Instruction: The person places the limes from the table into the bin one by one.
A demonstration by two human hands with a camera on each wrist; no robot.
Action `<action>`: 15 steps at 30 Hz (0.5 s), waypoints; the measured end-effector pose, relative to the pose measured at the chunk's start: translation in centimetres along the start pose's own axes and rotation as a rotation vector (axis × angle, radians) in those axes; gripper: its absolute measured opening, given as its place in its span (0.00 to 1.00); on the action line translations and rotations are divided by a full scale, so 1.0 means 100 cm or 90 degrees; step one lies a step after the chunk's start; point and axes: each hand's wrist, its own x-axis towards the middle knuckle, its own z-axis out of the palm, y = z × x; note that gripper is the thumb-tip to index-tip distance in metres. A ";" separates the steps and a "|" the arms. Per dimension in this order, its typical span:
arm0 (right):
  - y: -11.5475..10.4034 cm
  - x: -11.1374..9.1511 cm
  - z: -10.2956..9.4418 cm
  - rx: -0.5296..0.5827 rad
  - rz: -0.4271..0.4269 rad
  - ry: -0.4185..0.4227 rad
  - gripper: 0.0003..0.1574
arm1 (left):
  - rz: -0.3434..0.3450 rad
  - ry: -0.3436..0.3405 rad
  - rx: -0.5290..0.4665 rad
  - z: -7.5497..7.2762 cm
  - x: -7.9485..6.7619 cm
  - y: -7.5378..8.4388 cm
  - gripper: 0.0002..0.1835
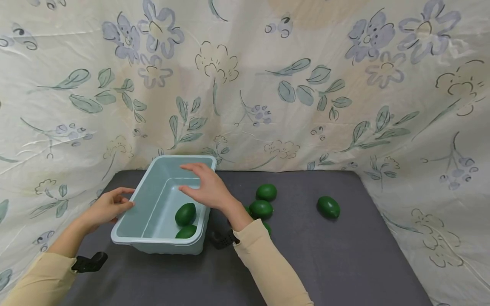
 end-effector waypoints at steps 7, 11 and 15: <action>-0.004 -0.009 -0.010 -0.011 -0.047 0.041 0.30 | 0.005 -0.002 0.000 -0.001 -0.001 0.000 0.29; -0.004 -0.016 -0.015 -0.023 -0.060 0.054 0.30 | 0.003 -0.002 0.000 -0.001 -0.002 0.000 0.29; -0.001 -0.025 -0.020 -0.023 -0.059 0.068 0.29 | 0.002 -0.002 0.001 0.000 -0.003 0.001 0.30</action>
